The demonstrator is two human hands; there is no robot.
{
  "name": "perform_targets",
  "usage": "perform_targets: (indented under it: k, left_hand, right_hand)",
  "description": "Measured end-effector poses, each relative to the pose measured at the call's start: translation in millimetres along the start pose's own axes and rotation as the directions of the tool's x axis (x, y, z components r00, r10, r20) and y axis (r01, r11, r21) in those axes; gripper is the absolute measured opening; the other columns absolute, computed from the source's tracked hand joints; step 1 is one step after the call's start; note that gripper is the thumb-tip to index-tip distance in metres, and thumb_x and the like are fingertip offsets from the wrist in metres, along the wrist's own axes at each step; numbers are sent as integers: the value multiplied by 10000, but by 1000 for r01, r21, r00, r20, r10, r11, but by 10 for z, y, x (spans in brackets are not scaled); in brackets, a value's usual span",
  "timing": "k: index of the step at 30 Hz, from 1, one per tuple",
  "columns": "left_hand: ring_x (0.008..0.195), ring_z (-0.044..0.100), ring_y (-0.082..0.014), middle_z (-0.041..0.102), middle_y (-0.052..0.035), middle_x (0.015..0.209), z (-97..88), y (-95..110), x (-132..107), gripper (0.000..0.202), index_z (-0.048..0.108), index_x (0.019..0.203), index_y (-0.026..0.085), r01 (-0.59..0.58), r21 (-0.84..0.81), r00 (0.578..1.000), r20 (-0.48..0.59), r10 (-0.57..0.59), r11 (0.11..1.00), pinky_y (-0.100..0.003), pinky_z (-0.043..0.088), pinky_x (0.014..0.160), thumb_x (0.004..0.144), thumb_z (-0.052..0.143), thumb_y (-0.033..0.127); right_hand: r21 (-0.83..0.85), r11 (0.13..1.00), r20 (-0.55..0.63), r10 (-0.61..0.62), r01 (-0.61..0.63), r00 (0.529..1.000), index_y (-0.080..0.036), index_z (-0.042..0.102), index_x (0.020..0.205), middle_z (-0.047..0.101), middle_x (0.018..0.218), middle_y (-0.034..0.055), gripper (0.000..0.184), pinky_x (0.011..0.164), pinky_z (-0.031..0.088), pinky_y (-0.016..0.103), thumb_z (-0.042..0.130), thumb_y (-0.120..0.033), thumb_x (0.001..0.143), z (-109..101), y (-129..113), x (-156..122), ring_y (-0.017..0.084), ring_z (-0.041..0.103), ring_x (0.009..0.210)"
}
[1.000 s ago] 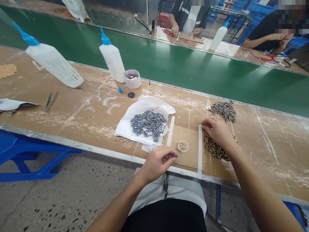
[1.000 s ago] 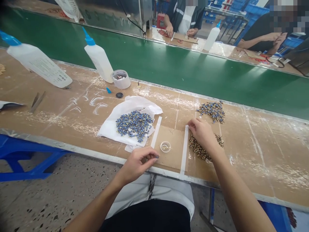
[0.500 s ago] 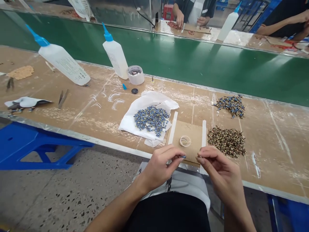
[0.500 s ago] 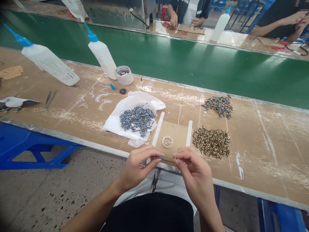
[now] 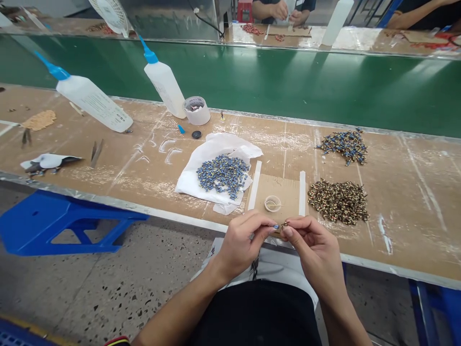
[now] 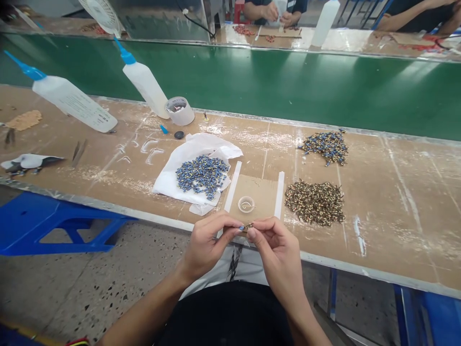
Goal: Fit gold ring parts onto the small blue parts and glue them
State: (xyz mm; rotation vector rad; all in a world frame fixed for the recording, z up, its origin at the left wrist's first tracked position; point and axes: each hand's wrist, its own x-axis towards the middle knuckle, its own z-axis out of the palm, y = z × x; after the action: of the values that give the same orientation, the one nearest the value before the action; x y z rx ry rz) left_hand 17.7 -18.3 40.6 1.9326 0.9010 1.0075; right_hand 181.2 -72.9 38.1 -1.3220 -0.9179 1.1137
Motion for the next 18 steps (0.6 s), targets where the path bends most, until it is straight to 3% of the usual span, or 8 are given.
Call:
perform_targets:
  k: [6, 11, 18]
  left_hand:
    - [753, 620, -147, 694, -49, 831, 37, -22, 11, 93, 672, 945, 162, -62, 48, 998, -10, 63, 997, -255, 486, 697, 955, 581, 145]
    - [754, 573, -150, 653, -54, 826, -4, -20, 15, 115, 684, 949, 154, -193, 220, 980, -8, 200, 956, -272, 470, 705, 949, 574, 119]
    - [657, 474, -135, 527, -11, 689, -53, 34, 40, 188, 640, 826, 146, -256, 334, 964, 18, 265, 907, -255, 400, 612, 964, 520, 105]
  right_hand:
    - [-10, 1000, 24, -14, 14, 1000, -209, 670, 875, 687, 811, 28, 109, 648, 602, 282, 723, -304, 873, -15, 7, 5, 157, 664, 710]
    - [-117, 990, 92, -62, 73, 994, -219, 688, 934, 692, 922, 55, 74, 713, 606, 303, 692, -282, 895, -84, -21, -36, 182, 679, 794]
    - [-195, 973, 155, -92, 122, 984, -217, 640, 877, 601, 802, 20, 71, 660, 532, 268, 638, -262, 932, -69, -72, -43, 160, 612, 733]
